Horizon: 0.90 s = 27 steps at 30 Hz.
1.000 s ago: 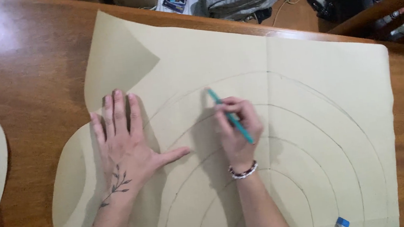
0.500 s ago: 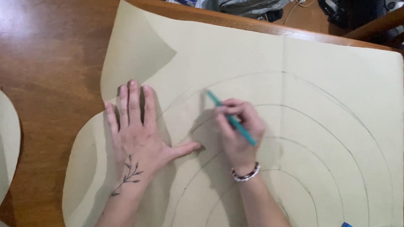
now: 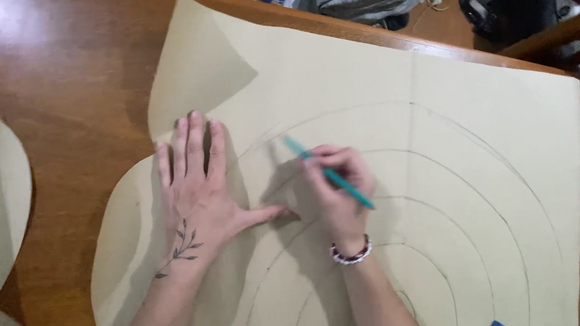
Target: Drawing concentric circular patterns on a large sheet of brown paper using a pencil and a ruler.
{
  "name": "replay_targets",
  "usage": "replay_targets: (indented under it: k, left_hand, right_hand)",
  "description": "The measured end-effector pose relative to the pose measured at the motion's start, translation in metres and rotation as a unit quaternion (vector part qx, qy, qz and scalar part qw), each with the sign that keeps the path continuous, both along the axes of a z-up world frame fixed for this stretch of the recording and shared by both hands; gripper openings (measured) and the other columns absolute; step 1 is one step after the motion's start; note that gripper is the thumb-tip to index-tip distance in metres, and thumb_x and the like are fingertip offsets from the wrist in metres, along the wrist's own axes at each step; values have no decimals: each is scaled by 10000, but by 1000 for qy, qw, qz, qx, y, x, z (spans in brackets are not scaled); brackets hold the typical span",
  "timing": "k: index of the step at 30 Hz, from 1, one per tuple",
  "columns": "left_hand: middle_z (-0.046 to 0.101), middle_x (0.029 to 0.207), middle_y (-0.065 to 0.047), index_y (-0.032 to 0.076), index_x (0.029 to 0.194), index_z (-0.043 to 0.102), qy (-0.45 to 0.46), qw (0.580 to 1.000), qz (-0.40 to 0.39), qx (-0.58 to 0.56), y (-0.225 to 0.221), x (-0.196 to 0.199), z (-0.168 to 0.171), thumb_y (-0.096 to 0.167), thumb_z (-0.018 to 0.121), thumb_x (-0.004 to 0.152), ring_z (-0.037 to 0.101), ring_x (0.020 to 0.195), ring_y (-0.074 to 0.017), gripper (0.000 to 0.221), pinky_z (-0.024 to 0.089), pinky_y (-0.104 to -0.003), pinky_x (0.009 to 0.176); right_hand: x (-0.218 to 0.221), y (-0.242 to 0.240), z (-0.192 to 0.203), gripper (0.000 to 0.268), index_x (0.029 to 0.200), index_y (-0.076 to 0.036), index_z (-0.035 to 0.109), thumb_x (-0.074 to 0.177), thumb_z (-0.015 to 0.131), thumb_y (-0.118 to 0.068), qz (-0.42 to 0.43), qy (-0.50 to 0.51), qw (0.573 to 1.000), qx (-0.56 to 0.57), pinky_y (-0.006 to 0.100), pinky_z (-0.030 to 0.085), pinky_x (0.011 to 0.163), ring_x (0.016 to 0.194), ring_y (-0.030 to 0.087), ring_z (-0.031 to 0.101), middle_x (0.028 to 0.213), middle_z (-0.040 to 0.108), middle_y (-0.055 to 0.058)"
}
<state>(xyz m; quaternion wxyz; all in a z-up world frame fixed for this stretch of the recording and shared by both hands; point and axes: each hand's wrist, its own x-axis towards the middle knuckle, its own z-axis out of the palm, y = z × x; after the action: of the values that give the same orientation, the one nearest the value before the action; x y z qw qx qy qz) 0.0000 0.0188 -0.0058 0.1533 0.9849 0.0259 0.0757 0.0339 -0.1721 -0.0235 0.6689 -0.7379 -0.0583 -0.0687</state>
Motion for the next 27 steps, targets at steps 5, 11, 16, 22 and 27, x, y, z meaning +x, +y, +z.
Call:
replay_targets:
  k: [5,11,16,22,27]
  left_hand:
    - [591,1466,-118,33,1422,581,-111,986,-95,-75,49,5,-12,300,532,1025,541,1355,-267,481,387,-454,1147]
    - [613,1429,-107,38,1389,600,-134,976,-102,-137,58,5,-15,46,418,1031,564,1342,-265,402,393,-430,1159]
    - [598,1447,-88,46,1401,588,-115,979,-90,-142,57,4,-14,-159,406,763,538,1365,-239,694,369,-411,1180]
    - [603,1439,-99,39,1391,599,-125,977,-89,-148,57,4,-15,-152,383,789,544,1359,-249,668,371,-414,1175]
    - [566,1478,-118,25,1431,556,-111,978,-104,-145,58,5,-12,-99,401,805,509,1388,-265,657,335,-417,1193]
  right_hand:
    - [4,-1,7,158,824,-53,578,864,725,-13,-64,38,997,20,257,607,740,920,191,690,1023,688,150]
    - [-12,18,14,136,825,-17,608,857,732,26,-1,8,999,-49,257,594,693,853,203,718,967,720,167]
    - [-1,12,11,170,836,-39,562,909,712,-7,-75,-2,995,-60,255,577,691,850,197,706,995,699,158]
    - [-5,14,9,197,821,-41,542,908,710,15,-52,-10,996,-70,253,587,721,867,202,710,993,700,161]
    - [-21,23,9,170,795,-45,579,853,733,-2,66,-2,992,-104,250,553,720,822,169,692,966,718,147]
